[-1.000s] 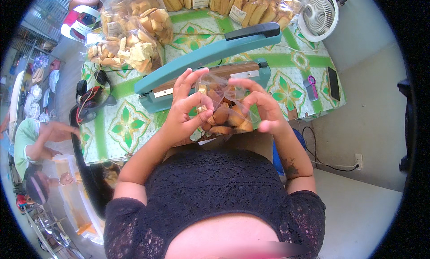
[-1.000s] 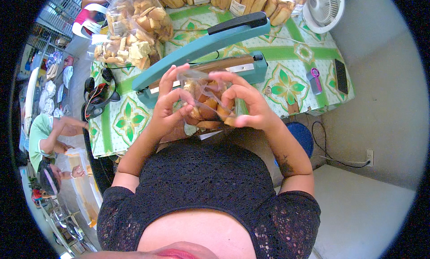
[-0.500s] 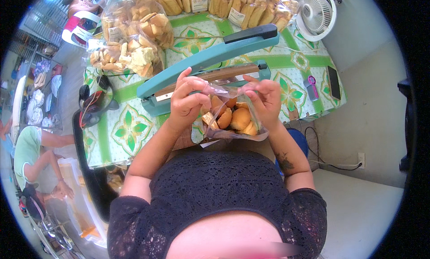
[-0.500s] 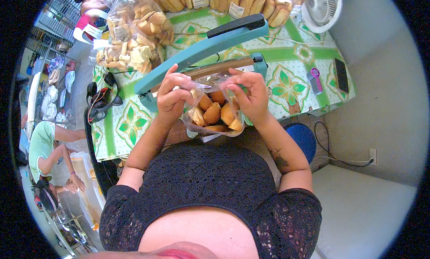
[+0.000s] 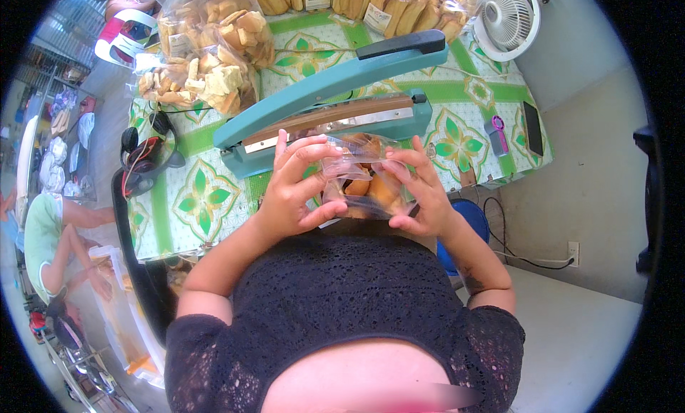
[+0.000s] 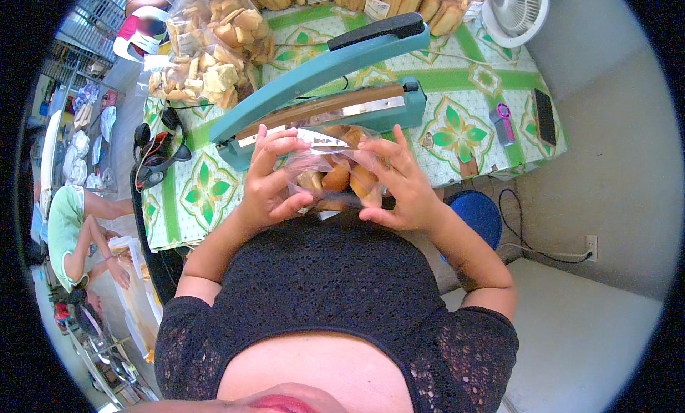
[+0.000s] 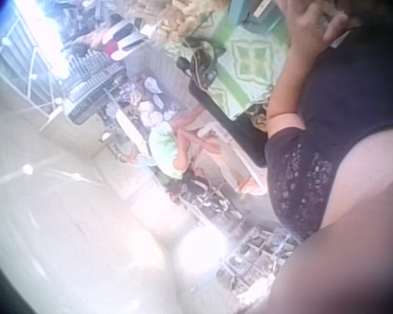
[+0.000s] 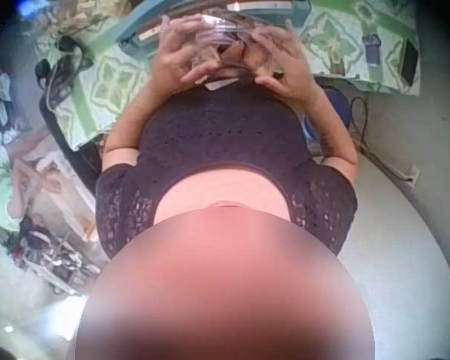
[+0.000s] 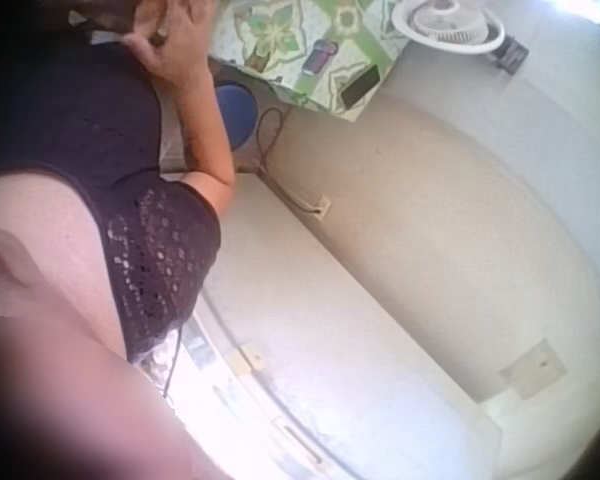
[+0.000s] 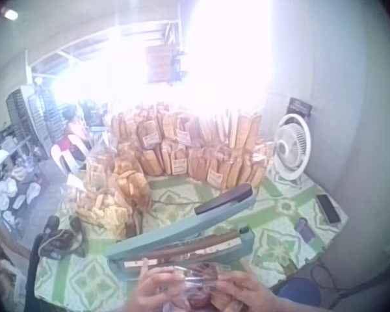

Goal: The person places biscuits into clear plastic bags, folds the bag edges, and seals them using a handheld impulse sealer. The sealed packages are then set aside on the table.

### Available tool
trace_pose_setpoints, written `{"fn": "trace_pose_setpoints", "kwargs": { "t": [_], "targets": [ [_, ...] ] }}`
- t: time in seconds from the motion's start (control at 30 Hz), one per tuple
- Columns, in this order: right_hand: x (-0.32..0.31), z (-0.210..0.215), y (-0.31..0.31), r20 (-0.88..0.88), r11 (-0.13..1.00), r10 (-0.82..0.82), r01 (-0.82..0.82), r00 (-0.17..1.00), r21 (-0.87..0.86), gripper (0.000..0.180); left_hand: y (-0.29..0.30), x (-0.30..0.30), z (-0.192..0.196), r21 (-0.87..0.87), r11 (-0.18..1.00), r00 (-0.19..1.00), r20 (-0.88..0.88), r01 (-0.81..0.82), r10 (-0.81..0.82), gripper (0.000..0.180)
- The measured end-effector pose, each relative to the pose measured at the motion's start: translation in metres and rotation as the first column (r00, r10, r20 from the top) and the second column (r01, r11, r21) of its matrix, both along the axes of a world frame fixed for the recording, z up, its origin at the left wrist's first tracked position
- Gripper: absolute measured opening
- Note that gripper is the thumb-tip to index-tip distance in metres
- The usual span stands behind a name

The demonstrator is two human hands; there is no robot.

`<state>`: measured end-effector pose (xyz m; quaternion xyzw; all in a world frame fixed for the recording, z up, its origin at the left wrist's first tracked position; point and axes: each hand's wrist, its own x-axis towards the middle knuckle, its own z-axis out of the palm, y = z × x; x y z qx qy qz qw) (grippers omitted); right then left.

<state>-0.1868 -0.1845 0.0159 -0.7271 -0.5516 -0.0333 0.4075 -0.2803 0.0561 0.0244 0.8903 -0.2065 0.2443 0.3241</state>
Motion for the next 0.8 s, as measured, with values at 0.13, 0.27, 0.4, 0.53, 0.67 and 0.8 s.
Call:
{"fn": "trace_pose_setpoints", "kwargs": {
  "t": [0.13,0.27,0.4,0.53,0.67,0.8],
  "targets": [
    [-0.009,-0.005,0.010,-0.094,0.988,-0.109,0.118,0.990,0.098,0.056,-0.005,0.002,-0.001,-0.079,0.997,1.000,-0.015,-0.024,0.023,0.032],
    [-0.011,0.001,0.012,-0.213,0.978,-0.097,0.134,0.972,0.163,0.039,-0.007,-0.001,0.002,-0.128,0.989,0.996,-0.053,-0.073,0.066,0.029],
    [-0.012,0.010,0.015,-0.187,0.975,-0.122,0.153,0.975,0.164,0.022,-0.007,0.000,0.002,-0.074,0.994,0.997,-0.022,-0.076,0.074,0.030],
    [-0.009,0.013,0.018,-0.120,0.973,-0.152,0.170,0.981,0.154,0.016,-0.010,0.007,-0.003,-0.106,0.986,0.990,0.046,-0.127,0.132,0.032],
    [-0.001,0.011,0.017,-0.042,0.970,-0.157,0.162,0.987,0.181,0.015,-0.017,0.010,-0.007,-0.353,0.906,0.971,-0.038,-0.235,0.237,0.027],
    [0.001,0.008,0.018,-0.037,0.969,-0.172,0.176,0.984,0.174,0.013,-0.012,0.012,-0.001,-0.406,0.875,0.957,-0.226,-0.263,0.183,0.026]
  ]
}}
